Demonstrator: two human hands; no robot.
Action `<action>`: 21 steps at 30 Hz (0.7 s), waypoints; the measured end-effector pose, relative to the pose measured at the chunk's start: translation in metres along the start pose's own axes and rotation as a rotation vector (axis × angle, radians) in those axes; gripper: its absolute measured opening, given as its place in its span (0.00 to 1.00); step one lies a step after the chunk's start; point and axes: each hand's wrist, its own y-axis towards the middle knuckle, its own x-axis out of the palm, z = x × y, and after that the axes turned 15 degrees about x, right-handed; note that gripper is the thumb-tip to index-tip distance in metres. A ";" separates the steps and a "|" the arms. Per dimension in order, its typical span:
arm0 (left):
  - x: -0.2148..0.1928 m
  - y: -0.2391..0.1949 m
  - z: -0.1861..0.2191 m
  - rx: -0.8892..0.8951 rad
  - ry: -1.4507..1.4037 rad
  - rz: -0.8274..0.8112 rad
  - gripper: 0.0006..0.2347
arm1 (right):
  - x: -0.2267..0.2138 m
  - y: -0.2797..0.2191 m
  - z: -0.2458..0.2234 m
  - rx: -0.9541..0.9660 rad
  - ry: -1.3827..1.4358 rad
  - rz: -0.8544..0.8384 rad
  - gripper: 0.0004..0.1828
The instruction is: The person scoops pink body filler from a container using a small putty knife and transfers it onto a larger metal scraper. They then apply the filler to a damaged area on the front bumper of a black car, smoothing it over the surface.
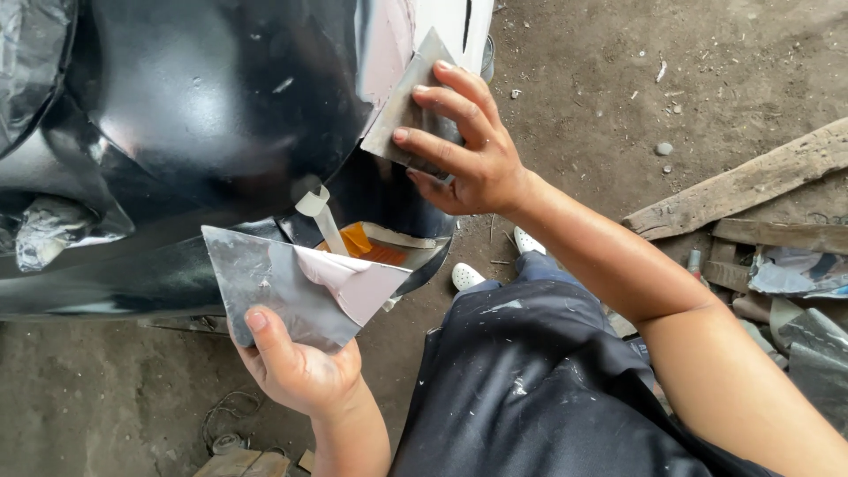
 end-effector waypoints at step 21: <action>0.017 -0.007 -0.006 0.055 0.097 -0.041 0.22 | -0.068 0.012 -0.025 0.154 -0.046 -0.313 0.27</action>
